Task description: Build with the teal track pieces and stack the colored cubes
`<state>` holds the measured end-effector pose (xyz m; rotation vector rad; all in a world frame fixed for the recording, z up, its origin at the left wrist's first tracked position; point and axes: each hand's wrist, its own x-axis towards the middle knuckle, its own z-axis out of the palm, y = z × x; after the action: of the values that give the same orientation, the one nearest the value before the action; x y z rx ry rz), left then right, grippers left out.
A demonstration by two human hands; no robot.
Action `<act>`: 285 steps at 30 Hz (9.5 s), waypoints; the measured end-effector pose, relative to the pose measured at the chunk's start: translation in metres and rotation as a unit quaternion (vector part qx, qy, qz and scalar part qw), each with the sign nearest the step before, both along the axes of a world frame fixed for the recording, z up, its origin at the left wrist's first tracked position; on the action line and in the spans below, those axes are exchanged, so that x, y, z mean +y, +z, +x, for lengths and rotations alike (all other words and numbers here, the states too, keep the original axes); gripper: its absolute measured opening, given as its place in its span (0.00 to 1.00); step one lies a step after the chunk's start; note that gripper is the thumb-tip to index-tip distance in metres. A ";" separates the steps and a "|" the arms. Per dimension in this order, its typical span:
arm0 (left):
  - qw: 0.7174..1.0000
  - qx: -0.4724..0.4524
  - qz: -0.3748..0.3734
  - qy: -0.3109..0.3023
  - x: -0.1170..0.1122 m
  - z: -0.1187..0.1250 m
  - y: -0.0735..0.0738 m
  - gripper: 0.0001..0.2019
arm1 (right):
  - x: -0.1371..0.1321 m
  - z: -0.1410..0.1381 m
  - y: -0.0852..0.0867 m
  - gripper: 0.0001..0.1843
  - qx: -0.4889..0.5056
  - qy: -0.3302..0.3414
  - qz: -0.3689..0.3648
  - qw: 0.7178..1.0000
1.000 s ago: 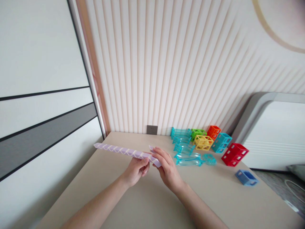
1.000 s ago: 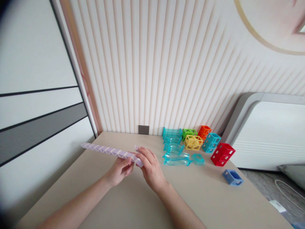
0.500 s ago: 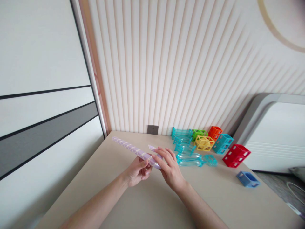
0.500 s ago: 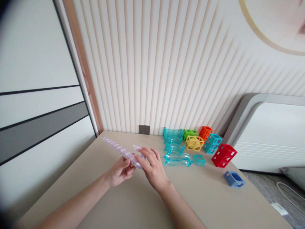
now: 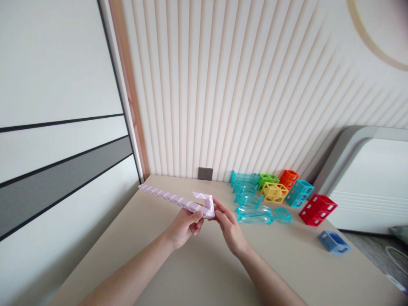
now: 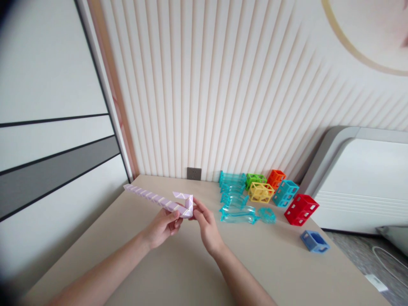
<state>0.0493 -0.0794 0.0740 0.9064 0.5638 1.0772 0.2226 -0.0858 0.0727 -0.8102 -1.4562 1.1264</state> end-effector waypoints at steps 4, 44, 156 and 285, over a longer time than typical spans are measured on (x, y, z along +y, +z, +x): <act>0.999 0.037 0.017 0.007 0.003 0.000 -0.003 0.20 | 0.001 -0.001 0.011 0.24 0.037 0.075 -0.074 0.994; 0.993 0.078 0.057 0.075 0.000 0.003 -0.006 0.16 | -0.005 -0.001 0.006 0.10 -0.151 -0.131 0.134 0.971; 0.998 -0.046 0.022 0.023 0.007 -0.006 0.010 0.24 | -0.060 0.143 0.048 0.18 -0.359 -0.139 0.100 0.918; 0.659 0.523 0.536 0.071 -0.002 -0.003 -0.038 0.07 | -0.019 0.049 -0.023 0.13 -0.337 0.024 0.334 0.880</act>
<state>0.0458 -0.0810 0.0365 2.6677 0.9380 0.8780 0.2711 -0.1050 0.0500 -0.6804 -2.2717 0.2825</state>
